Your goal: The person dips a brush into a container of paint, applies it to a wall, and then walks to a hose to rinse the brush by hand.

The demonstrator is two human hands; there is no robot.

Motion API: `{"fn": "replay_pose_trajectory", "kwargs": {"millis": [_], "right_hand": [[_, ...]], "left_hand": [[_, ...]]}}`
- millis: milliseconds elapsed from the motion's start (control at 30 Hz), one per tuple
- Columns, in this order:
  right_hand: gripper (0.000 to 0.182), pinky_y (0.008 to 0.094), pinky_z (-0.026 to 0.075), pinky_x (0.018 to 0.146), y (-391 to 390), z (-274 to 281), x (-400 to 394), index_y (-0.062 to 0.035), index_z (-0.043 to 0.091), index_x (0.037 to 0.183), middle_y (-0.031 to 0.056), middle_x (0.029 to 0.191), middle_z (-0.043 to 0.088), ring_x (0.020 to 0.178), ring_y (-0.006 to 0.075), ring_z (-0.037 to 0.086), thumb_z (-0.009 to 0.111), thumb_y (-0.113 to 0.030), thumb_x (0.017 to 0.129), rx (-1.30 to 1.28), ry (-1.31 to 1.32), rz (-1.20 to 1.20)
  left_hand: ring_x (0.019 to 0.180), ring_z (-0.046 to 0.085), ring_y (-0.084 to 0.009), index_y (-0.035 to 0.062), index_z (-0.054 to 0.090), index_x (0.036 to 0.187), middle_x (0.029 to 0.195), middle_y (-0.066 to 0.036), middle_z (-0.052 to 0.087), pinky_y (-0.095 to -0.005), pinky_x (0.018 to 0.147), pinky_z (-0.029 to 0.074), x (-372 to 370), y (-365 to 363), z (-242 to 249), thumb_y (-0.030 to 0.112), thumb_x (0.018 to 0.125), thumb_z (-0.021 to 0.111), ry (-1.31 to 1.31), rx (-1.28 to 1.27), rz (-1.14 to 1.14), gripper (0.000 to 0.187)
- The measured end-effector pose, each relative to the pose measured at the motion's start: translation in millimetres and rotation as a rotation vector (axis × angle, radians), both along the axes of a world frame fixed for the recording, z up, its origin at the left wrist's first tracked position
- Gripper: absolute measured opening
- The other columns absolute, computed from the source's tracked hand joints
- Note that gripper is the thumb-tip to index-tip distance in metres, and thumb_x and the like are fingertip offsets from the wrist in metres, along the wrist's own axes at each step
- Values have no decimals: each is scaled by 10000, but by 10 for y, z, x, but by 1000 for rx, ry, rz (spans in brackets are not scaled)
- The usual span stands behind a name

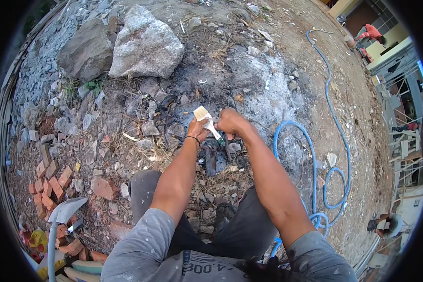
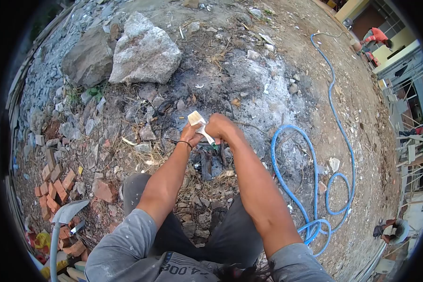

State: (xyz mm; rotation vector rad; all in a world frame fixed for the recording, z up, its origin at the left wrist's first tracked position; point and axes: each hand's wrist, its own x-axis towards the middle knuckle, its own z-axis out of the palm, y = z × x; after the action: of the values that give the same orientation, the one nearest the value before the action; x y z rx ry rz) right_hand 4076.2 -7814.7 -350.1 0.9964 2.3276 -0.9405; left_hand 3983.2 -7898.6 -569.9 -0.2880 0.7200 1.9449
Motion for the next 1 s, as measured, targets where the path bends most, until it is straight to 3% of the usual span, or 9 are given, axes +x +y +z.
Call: {"fn": "replay_pose_trajectory", "kwargs": {"millis": [100, 133, 200, 333, 433, 500, 600, 733, 1000], "right_hand": [[243, 443, 518, 563, 49, -54, -35, 80, 694, 733, 241, 691, 679, 603, 316, 674, 525, -91, 767, 36, -27, 18], [243, 443, 518, 563, 45, -47, -34, 80, 694, 733, 241, 691, 679, 603, 316, 674, 525, -91, 767, 36, -26, 18], [251, 450, 523, 600, 45, -31, -32, 109, 669, 924, 246, 691, 682, 618, 331, 705, 590, -106, 819, -3, -36, -10], [247, 447, 518, 576, 32, -92, -33, 122, 660, 878, 247, 676, 674, 596, 331, 698, 575, -97, 805, -51, 23, -18], [242, 454, 507, 545, 25, -52, -49, 126, 647, 862, 245, 661, 664, 561, 318, 684, 558, -86, 788, 5, 20, 22], [226, 467, 497, 526, 5, -11, -30, 115, 648, 844, 246, 651, 658, 536, 314, 671, 544, -76, 783, -18, 8, -5], [218, 472, 493, 521, 70, -42, -50, 113, 645, 839, 245, 656, 660, 533, 310, 669, 545, -71, 782, 21, -38, -37], [215, 478, 485, 517, 114, -134, -14, 107, 645, 840, 243, 645, 658, 536, 316, 668, 528, -64, 780, -57, -21, -13], [209, 466, 495, 556, 173, -156, -31, 90, 653, 839, 225, 649, 667, 569, 315, 675, 537, -72, 778, 63, 3, -11]], "left_hand": [[1169, 596, -314, 107, 512, 1275, 1280, -109, 611, -574, 966, 501, 9, -45, 73, -128, 871, 555, 127, 19, -32, 469], [1169, 596, -314, 107, 512, 1275, 1280, -109, 611, -574, 966, 501, 14, -58, 95, -128, 871, 555, 128, 19, -31, 469], [1184, 591, -310, 115, 519, 1296, 1300, -93, 612, -575, 959, 501, 22, -78, 152, -84, 886, 570, 197, 64, -82, 459], [1157, 608, -307, 135, 535, 1309, 1264, -80, 637, -581, 945, 503, -6, -86, 108, -23, 895, 605, 142, 98, -142, 448], [1088, 644, -274, 111, 578, 1271, 1194, -71, 670, -516, 924, 526, -3, -5, 0, 28, 889, 643, 132, 60, -129, 396], [964, 683, -223, 41, 621, 1184, 1080, -90, 695, -383, 762, 579, 29, 47, -76, -9, 881, 649, 317, -64, -64, 308], [898, 686, -187, 8, 633, 1182, 1054, -82, 702, -331, 765, 568, 58, 95, -165, -26, 863, 666, 478, -127, 39, 322], [961, 666, -161, 27, 659, 1150, 1075, -59, 707, -335, 842, 535, 63, 51, -82, -48, 835, 689, 499, -176, -33, 326], [979, 662, -153, 31, 626, 1280, 1118, -55, 697, -301, 919, 512, 71, 58, 62, -90, 784, 709, 552, -146, -14, 518]]}}
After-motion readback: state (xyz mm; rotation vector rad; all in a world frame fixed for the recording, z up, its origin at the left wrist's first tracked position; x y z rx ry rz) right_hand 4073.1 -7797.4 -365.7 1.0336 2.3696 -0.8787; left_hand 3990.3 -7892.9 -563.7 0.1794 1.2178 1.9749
